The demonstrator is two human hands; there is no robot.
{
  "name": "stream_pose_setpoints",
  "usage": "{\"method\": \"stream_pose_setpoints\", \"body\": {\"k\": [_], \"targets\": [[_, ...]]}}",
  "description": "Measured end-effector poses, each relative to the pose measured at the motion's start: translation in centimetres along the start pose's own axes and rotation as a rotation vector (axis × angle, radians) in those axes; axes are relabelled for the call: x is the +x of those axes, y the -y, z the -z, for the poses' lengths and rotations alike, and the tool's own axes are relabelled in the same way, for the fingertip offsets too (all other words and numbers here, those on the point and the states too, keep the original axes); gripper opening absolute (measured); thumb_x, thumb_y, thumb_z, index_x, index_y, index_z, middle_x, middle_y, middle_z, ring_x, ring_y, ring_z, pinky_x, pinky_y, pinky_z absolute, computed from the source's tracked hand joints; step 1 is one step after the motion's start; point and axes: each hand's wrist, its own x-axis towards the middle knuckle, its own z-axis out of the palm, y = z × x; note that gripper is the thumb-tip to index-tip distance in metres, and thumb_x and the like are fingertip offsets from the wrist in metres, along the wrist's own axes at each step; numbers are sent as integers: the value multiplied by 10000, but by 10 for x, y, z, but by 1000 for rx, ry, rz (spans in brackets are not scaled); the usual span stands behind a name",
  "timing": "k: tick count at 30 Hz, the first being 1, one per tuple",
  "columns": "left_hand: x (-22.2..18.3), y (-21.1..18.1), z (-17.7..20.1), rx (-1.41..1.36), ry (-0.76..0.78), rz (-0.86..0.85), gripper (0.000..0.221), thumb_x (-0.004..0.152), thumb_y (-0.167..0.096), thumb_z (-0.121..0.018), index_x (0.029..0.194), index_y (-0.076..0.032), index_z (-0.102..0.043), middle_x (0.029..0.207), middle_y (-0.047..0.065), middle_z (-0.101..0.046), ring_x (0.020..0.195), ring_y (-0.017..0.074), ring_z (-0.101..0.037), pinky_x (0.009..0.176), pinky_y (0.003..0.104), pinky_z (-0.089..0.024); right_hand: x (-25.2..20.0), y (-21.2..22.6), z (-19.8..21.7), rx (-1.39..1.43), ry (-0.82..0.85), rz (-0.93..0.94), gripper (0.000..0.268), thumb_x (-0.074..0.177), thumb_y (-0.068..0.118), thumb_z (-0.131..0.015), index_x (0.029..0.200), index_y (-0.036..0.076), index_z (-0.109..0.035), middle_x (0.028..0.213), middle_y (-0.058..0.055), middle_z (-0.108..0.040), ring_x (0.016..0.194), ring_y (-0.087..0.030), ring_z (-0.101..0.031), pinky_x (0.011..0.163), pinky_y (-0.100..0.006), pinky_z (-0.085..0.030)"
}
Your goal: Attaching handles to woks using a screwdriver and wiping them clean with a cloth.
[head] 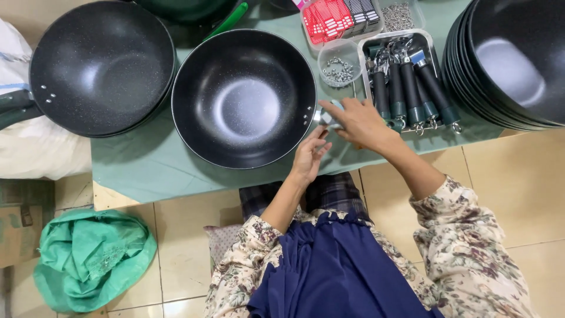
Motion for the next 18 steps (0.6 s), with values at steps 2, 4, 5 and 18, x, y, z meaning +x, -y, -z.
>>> {"method": "stream_pose_setpoints", "body": {"k": [2, 4, 5, 18], "targets": [[4, 0, -1, -5, 6, 0, 612, 863, 0, -603, 1470, 15, -523, 1471, 100, -558, 1299, 209, -506, 1057, 407, -485, -25, -16, 15, 27, 14, -45, 841, 872, 330, -743, 1609, 296, -339, 1120, -158, -628, 1041, -368, -658, 849, -511, -501], [2, 0, -2, -10, 12, 2, 608, 864, 1, -603, 1468, 2, -532, 1462, 90, -569, 1268, 200, -519, 1042, 397, -500, -43, -28, 21, 55, 29, -92, 832, 874, 328, -732, 1612, 281, -351, 1152, -183, -638, 1077, -381, -658, 868, -508, -502], [-1, -1, -3, -4, 16, 13, 620, 859, -5, -601, 1474, -4, -527, 1464, 80, -565, 1266, 193, -520, 1039, 389, -504, -48, -33, 20, 85, 44, -122, 835, 873, 329, -735, 1615, 278, -355, 1169, -182, -640, 1096, -376, -657, 889, -505, -497], [-10, -14, -20, -4, 5, 11, 621, 844, -25, -610, 1462, -21, -542, 1377, 68, -620, 1244, 183, -568, 1008, 395, -528, 12, 7, -12, -2, -76, 10, 891, 813, 323, -797, 1593, 271, -368, 1066, -142, -621, 1006, -346, -656, 859, -507, -486]]}}
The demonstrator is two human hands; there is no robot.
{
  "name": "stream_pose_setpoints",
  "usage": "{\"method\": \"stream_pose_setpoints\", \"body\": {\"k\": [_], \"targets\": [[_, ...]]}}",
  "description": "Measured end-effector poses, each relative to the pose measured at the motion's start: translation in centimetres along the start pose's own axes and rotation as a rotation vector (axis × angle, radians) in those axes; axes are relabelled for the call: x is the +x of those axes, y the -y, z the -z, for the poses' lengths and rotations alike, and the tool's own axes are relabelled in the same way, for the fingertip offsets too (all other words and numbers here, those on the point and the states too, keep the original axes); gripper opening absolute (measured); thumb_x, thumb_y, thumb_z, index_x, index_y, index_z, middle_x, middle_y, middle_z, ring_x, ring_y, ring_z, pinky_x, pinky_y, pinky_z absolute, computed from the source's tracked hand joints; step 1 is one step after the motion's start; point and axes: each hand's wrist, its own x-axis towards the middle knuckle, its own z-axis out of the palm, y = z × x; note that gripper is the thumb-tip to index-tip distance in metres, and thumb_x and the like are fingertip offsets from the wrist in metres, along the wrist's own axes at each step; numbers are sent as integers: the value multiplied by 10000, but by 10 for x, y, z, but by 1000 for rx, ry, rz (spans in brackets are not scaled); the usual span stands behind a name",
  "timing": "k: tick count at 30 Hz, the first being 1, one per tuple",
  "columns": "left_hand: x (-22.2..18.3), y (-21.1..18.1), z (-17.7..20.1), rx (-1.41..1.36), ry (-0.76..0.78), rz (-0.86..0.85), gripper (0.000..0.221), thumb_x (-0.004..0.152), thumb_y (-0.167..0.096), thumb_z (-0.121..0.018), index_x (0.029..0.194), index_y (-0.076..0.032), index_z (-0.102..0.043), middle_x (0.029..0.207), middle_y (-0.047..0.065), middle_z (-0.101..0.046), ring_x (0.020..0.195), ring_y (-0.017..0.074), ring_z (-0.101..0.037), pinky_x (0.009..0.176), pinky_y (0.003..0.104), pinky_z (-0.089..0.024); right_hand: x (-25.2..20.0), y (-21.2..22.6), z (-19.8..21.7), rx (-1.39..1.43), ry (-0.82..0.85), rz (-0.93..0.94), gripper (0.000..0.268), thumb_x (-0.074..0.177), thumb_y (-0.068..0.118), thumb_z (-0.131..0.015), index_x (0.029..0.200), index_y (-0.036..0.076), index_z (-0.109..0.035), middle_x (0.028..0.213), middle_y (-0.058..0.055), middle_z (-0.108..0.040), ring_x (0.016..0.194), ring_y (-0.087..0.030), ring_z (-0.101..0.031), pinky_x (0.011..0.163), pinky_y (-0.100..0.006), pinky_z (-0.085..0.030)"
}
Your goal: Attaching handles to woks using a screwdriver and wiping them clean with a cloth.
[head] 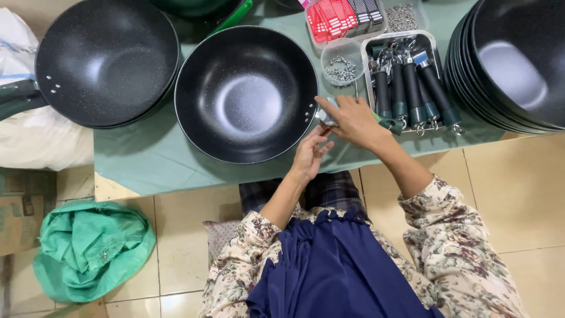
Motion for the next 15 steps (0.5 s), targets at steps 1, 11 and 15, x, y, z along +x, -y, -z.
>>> {"method": "stream_pose_setpoints", "body": {"k": [1, 11, 15], "targets": [[1, 4, 6, -2, -2, 0, 621, 844, -25, -610, 1462, -21, -542, 1377, 68, -620, 1244, 183, -568, 1008, 395, -528, -8, -4, 6, 0, 2, 2, 891, 813, 323, -797, 1593, 271, -368, 1066, -142, -621, 1006, -346, -656, 859, -507, -486], [-1, 7, 6, 31, -26, 16, 613, 871, -66, -625, 1476, -41, -532, 1387, 44, -609, 1221, 162, -555, 1007, 375, -526, -17, -7, 74, 483, 297, -221, 826, 840, 299, -754, 1590, 132, -451, 1231, -312, -652, 1156, -495, -635, 914, -590, -479], [0, 19, 18, 45, -71, -2, 602, 931, -140, -657, 1490, 1, -482, 1429, 88, -574, 1254, 195, -533, 1019, 380, -512, 10, 18, 70, 630, 330, -168, 863, 830, 267, -759, 1599, 83, -413, 1333, -346, -612, 1254, -520, -585, 1002, -606, -451]]}}
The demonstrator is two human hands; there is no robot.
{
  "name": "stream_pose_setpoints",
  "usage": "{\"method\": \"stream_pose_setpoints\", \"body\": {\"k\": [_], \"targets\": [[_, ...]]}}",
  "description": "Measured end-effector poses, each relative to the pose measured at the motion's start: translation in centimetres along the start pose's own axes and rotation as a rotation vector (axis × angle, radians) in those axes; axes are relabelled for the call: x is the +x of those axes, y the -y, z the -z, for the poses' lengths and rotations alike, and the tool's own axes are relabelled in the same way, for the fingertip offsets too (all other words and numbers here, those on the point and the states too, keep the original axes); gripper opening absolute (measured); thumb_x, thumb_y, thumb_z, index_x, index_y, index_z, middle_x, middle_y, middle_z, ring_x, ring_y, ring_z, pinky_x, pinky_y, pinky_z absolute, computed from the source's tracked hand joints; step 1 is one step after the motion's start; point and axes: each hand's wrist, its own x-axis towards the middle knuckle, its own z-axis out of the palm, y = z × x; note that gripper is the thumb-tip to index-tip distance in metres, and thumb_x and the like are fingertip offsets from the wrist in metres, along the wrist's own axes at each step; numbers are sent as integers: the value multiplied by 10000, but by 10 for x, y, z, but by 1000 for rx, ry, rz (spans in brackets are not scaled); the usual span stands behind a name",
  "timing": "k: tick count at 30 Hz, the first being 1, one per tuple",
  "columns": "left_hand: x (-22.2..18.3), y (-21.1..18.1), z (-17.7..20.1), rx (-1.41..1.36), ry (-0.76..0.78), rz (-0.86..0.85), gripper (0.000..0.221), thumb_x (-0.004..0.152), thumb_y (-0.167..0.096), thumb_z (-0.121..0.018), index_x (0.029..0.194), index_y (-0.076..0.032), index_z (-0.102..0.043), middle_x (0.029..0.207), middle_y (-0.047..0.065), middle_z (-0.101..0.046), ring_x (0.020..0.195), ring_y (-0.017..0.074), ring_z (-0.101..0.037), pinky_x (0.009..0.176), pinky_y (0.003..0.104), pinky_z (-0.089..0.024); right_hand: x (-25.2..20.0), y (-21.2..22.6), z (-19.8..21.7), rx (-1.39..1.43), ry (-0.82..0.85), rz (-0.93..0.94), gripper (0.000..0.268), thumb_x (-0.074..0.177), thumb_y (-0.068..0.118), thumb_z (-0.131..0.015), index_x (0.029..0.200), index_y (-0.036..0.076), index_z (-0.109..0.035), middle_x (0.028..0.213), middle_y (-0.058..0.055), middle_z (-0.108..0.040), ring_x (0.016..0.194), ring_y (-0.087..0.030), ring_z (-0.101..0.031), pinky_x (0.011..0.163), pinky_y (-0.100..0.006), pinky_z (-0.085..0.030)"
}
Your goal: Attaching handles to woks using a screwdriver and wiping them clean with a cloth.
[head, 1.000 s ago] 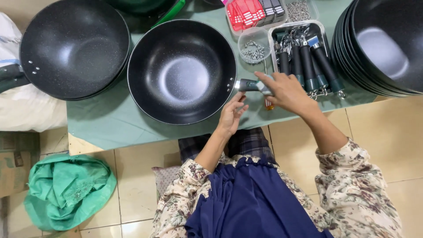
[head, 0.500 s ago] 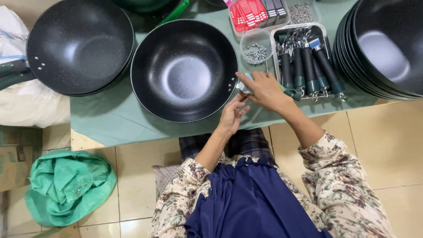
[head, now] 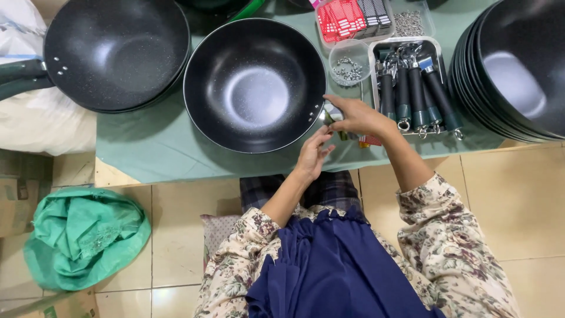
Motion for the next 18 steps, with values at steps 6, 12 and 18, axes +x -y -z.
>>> {"method": "stream_pose_setpoints", "body": {"k": [6, 12, 18], "targets": [[5, 30, 20, -42, -15, 45, 428, 1024, -251, -599, 1378, -12, -575, 1185, 25, -525, 1204, 192, -461, 1099, 533, -393, -21, 11, -32, -149, 123, 11, 893, 909, 298, -642, 1668, 143, -198, 1265, -376, -598, 1188, -573, -596, 985, -638, -492], [-17, 30, 48, -99, 5, 105, 122, 859, -42, -689, 859, -105, -584, 673, -55, -390, 783, 182, -547, 963, 423, -498, -61, 37, -33, -133, 219, 19, 847, 924, 373, -681, 1636, 114, -302, 1304, -375, -593, 1234, -544, -592, 1014, -601, -503], [-109, -69, 26, -170, 44, 151, 144, 874, -123, -752, 974, -130, -649, 1070, 187, -761, 904, 255, -758, 803, 370, -588, -84, 86, 15, 81, 116, 112, 802, 853, 262, -760, 1567, 67, -451, 1326, -345, -623, 1239, -533, -591, 1042, -597, -469]]}}
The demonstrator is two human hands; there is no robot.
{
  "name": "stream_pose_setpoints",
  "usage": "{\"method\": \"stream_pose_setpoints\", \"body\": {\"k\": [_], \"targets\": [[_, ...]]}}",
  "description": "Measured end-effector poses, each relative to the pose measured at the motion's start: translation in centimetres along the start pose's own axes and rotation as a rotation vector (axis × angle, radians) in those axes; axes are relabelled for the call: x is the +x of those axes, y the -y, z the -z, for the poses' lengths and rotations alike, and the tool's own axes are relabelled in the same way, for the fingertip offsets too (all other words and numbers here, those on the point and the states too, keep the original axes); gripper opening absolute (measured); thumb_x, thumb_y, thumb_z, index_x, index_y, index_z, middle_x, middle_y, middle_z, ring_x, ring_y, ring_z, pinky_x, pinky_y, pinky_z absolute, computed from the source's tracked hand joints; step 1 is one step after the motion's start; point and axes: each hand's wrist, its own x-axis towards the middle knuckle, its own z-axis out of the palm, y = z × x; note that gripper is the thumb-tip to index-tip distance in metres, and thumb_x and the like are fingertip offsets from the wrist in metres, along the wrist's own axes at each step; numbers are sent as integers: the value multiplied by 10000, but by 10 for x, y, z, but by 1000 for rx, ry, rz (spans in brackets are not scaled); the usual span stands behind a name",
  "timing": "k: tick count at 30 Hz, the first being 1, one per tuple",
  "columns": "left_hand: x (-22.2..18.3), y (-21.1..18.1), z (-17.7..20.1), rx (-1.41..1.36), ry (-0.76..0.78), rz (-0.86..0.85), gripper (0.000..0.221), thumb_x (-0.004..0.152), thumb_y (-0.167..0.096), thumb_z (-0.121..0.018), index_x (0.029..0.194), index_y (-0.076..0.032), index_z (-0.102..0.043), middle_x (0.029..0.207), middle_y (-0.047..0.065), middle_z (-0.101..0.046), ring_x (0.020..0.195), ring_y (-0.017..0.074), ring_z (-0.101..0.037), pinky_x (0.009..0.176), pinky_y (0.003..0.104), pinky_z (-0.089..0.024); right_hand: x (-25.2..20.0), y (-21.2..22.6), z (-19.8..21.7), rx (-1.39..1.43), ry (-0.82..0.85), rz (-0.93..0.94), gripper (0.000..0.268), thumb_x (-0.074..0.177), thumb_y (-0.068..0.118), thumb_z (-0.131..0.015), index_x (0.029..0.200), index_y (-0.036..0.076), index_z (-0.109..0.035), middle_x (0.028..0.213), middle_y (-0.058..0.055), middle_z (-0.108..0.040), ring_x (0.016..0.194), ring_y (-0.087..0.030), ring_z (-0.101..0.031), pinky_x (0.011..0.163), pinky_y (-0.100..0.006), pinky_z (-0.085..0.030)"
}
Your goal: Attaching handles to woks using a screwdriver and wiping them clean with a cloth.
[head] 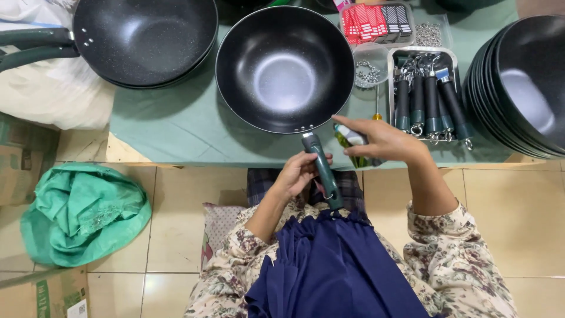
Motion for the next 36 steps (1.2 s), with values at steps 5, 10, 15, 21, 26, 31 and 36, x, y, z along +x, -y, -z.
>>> {"method": "stream_pose_setpoints", "body": {"k": [5, 10, 15, 21, 26, 31, 36], "targets": [[-35, -34, 73, 94, 139, -140, 449, 978, -171, -655, 1402, -160, -510, 1203, 306, -687, 1033, 335, -745, 897, 388, -610, 58, -39, 4, 7, -235, 142, 840, 862, 304, -793, 1592, 98, -432, 1365, -300, -604, 1253, -508, -568, 1041, -594, -441], [-45, -81, 151, -10, 234, -257, 619, 1044, -296, -544, 1604, -200, -300, 1256, 356, -634, 995, 322, -756, 906, 389, -617, 160, -59, -39, -82, -403, 300, 872, 879, 404, -827, 1612, 165, -420, 1396, -259, -584, 1273, -474, -569, 1046, -571, -450], [-9, -95, 238, -350, -35, -633, 404, 972, -28, -542, 1359, -115, -616, 1248, 187, -715, 1064, 244, -742, 915, 364, -601, 206, -23, -103, -119, 163, 197, 640, 1050, 535, -480, 1576, 174, -432, 1578, -340, -364, 1397, -563, -413, 1188, -600, -341], [25, -142, 220, -17, -345, -794, 341, 1050, -379, -613, 1352, -224, -585, 1221, -19, -712, 1019, 101, -631, 848, 268, -536, 199, -30, -100, -369, 283, 69, 545, 1065, 421, -452, 1581, 249, -420, 1606, -293, -354, 1399, -516, -449, 1192, -575, -361], [29, -166, 172, 63, -451, -833, 435, 1067, -389, -586, 1452, -206, -501, 1260, -4, -667, 1079, 138, -633, 820, 267, -538, 263, -183, -90, -766, 57, -95, 686, 1026, 391, -501, 1657, 302, -249, 1667, -296, -208, 1500, -500, -309, 1149, -624, -371], [38, -180, 150, 80, -479, -865, 469, 1068, -371, -578, 1500, -214, -488, 1257, 14, -661, 1064, 131, -645, 803, 219, -540, 340, -193, -66, -746, -151, -160, 698, 1032, 362, -504, 1665, 221, -248, 1660, -374, -115, 1525, -554, -187, 1169, -666, -297], [48, -196, 148, 100, -496, -859, 403, 1060, -419, -586, 1393, -194, -553, 1220, -17, -669, 1047, 144, -681, 776, 224, -554, 358, -95, -108, -657, -33, 139, 709, 1080, 421, -425, 1688, 232, -112, 1683, -336, -61, 1550, -519, -142, 1204, -641, -252]]}}
